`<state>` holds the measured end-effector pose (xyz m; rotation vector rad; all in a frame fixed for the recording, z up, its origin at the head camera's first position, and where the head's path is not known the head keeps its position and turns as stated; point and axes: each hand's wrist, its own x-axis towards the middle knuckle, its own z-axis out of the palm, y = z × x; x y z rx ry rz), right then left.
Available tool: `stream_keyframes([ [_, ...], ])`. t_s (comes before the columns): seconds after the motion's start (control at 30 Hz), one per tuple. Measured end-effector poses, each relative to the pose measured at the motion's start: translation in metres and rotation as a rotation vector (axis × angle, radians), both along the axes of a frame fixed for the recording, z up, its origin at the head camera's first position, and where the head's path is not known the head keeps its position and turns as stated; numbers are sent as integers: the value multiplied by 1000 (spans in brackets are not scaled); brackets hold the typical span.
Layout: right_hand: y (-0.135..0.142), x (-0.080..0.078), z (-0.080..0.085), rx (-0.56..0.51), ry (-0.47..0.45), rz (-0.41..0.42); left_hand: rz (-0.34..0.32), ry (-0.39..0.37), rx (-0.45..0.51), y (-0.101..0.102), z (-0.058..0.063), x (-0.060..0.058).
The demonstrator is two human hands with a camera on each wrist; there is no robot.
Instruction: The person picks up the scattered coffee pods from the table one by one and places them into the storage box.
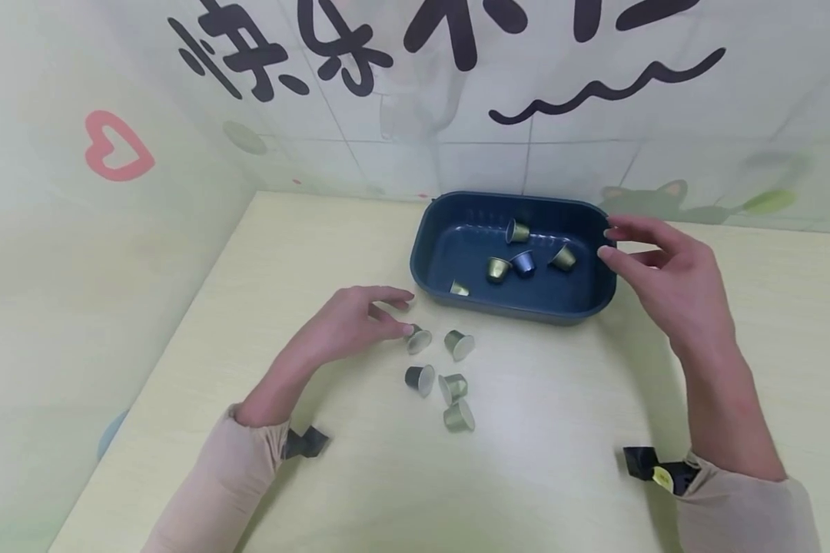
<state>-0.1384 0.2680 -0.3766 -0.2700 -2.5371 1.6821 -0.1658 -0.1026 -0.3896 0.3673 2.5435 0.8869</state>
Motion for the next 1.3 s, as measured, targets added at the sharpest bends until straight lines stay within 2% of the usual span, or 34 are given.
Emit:
stream_keyframes([
  [0.13, 6, 0, -2, 39, -16, -13, 0, -9, 2, 1, -1, 3],
  [0.3, 16, -1, -4, 94, -64, 14, -8, -10, 15, 4, -6, 5],
  [0.53, 23, -4, -7, 68, -94, 104, -13, 1, 12, 4, -7, 7],
  [0.8, 31, -5, -10, 97, -223, 232, -17, -2, 2, 8, -8, 7],
  [0.9, 32, -6, -12, 106, -241, 273, -27, 0, 6, 12, -7, 7],
  [1.1, 32, -8, -11, 99, -257, 323, -27, 10, -13, 16, -6, 8],
  [1.3, 32, -8, -12, 101, -264, 336, -16, 13, -21, 16, -6, 12],
])
